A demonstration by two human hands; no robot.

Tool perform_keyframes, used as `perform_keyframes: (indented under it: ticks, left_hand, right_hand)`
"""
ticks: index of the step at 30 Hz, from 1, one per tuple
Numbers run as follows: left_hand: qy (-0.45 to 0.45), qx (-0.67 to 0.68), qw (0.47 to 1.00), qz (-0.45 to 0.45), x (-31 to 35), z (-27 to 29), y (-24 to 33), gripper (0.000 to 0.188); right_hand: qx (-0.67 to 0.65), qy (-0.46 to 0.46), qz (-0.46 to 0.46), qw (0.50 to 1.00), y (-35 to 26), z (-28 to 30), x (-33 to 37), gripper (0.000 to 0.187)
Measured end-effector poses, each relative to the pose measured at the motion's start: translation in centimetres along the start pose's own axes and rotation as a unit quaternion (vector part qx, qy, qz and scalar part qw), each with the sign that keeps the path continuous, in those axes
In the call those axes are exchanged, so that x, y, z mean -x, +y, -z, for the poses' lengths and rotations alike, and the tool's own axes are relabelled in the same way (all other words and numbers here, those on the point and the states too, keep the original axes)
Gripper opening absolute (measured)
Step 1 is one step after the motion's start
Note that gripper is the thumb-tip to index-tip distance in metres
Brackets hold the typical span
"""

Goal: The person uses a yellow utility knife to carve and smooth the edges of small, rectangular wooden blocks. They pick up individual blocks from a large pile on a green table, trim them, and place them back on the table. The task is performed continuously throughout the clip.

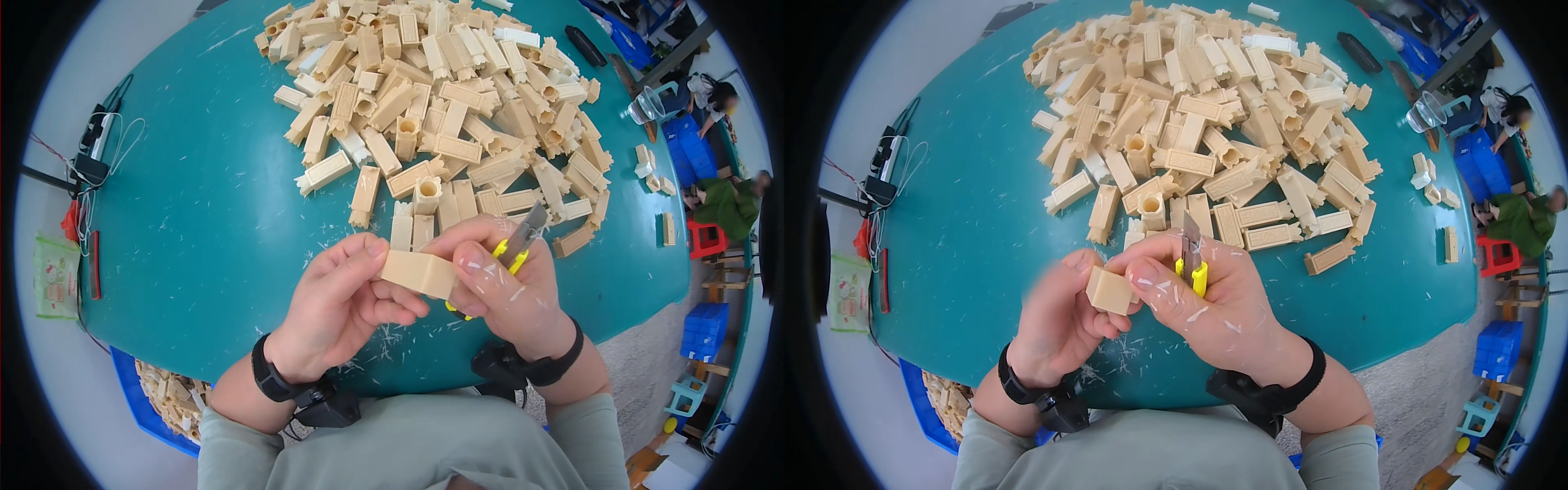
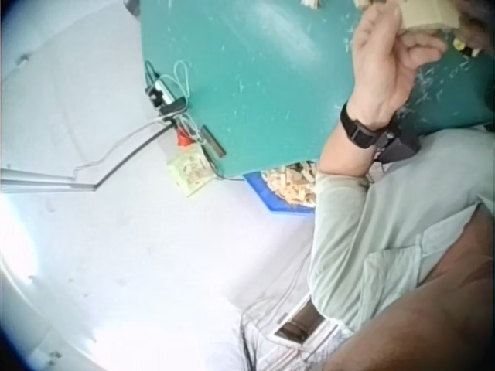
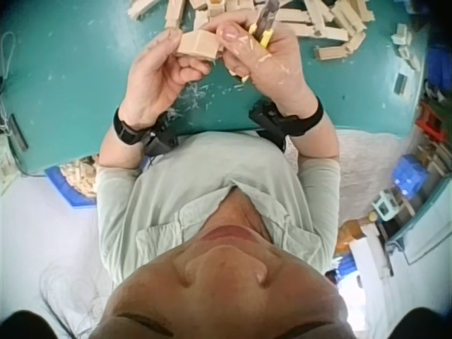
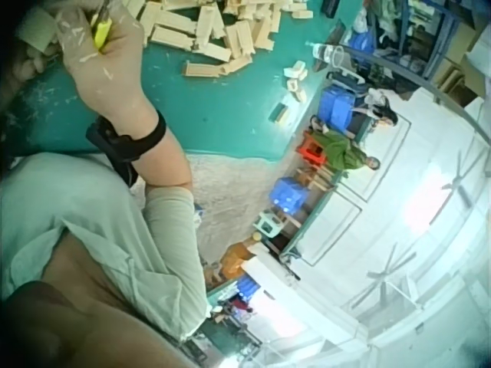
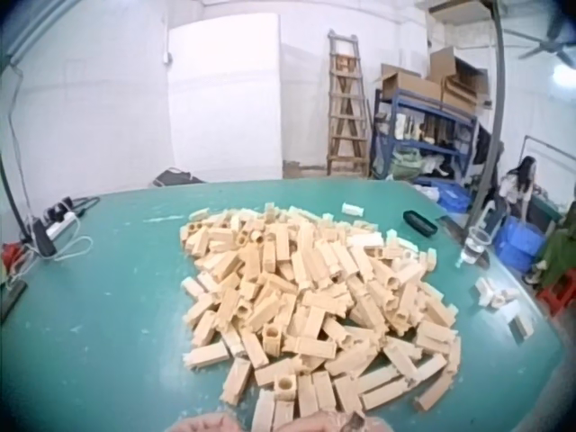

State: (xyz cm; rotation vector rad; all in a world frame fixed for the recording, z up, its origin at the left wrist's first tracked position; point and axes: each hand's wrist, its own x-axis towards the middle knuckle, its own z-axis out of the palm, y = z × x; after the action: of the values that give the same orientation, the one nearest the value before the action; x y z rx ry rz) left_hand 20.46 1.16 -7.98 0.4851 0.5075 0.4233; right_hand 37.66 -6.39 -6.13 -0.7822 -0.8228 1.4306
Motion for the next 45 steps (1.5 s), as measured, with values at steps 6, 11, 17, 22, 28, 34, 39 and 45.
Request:
perform_keyframes:
  ticks: [6,11,17,22,28,34,39,45]
  left_hand:
    - [0.097,-0.106,0.986,-0.089,0.4,-2.6,-1.1,0.015]
    - [0.058,-0.191,0.974,-0.110,0.4,-1.7,-0.6,0.012]
    - [0.049,-0.471,0.798,-0.373,0.7,-2.3,-1.9,0.025]
    - [0.032,-0.619,0.665,-0.416,1.1,-1.4,-2.1,0.049]
    - [0.003,-0.506,0.770,-0.388,1.1,0.2,-2.3,0.052]
    - [-0.035,-0.467,0.799,-0.376,0.9,0.6,-2.8,0.050]
    - [-0.053,-0.435,0.829,-0.346,1.3,-0.9,-2.3,0.046]
    - [-0.077,-0.420,0.857,-0.289,1.4,0.4,-2.1,0.034]
  right_hand:
    - [0.112,0.037,0.049,0.992,-0.3,-0.2,1.1,0.015]
    - [0.027,-0.077,-0.020,0.996,-0.1,0.8,-0.1,0.019]
    - [0.145,-0.014,0.083,0.986,1.1,0.6,0.1,0.018]
    - [0.070,-0.007,0.018,0.997,1.6,-0.3,0.1,0.018]
    - [0.080,-0.082,0.002,0.993,0.3,-0.4,0.6,0.017]
    - [0.109,-0.045,-0.020,0.993,0.6,0.1,0.3,0.020]
    - [0.117,-0.052,0.003,0.992,0.5,0.2,0.2,0.021]
    - [0.119,-0.057,0.021,0.991,0.5,0.5,0.2,0.019]
